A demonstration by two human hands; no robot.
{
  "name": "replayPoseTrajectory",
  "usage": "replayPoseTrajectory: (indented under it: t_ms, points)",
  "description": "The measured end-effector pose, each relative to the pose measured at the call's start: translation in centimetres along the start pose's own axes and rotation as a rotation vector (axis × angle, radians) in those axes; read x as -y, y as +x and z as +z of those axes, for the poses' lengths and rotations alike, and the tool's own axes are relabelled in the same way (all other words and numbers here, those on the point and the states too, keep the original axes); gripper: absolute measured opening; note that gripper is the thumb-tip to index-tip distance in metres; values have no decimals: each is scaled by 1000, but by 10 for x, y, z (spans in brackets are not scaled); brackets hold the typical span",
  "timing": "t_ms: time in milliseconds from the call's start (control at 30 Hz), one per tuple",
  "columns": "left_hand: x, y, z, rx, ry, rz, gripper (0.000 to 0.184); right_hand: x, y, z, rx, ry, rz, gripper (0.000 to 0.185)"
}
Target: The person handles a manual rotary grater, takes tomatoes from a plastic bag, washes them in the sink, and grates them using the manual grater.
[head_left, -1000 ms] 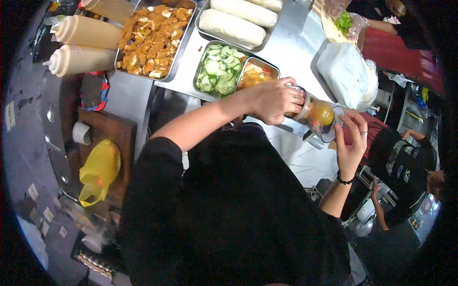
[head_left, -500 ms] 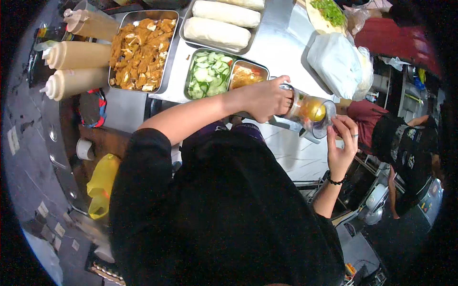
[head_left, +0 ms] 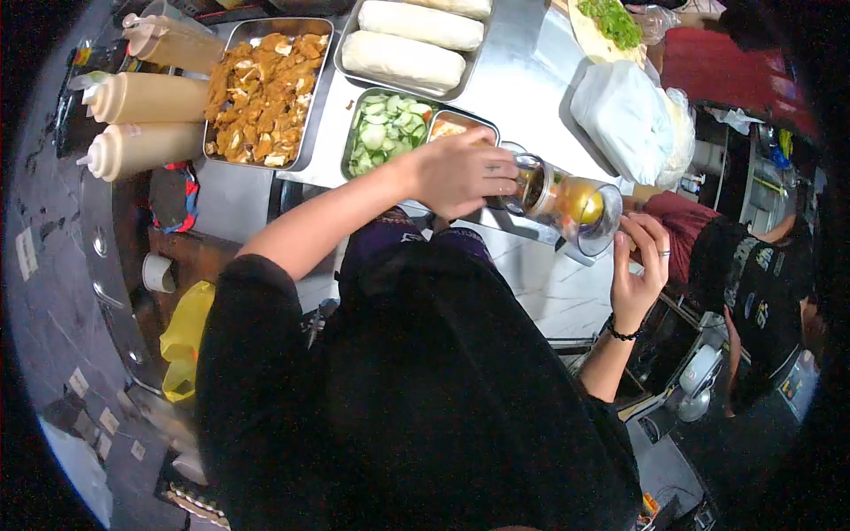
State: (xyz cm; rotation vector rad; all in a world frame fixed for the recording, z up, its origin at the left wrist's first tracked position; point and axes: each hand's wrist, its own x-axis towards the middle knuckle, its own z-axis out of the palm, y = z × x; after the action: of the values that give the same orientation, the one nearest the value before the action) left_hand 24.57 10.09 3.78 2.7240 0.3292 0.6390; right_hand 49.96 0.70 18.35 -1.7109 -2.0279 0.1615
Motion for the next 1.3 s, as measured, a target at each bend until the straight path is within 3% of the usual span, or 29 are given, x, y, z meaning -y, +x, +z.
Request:
replayPoseTrajectory:
  t_ms: [67,300,367,400,433,500,567,633,800,867,1300]
  points:
    - [-6,7,3,-173,-162,68,52,-3,1,1,-6,6,-10,22]
    - [-10,36,26,-227,-314,120,56,0,2,0,-7,38,-15,22]
    - [-16,40,27,-23,-303,-33,52,-4,-1,-2,-1,33,-23,22]
    - [-13,44,27,290,-311,-107,58,-4,-2,-3,-5,25,-17,22]
    - [-12,43,32,291,-311,-98,58,-4,-4,-4,-10,16,-6,22]
    - [-11,39,50,-97,-352,-79,46,-4,-8,-5,-25,22,20,23]
    - [-9,38,52,-97,-339,-41,38,-5,-11,-8,-21,33,54,24]
    - [-5,35,51,-327,-241,68,39,-8,-16,-9,-30,30,68,25]
    - [-1,34,27,-120,-159,110,41,-9,-19,-8,-37,45,69,25]
    - [-2,39,20,6,21,160,42,-9,-19,-5,-41,44,57,25]
    - [-6,35,33,-91,117,94,39,-8,-17,0,-31,57,48,25]
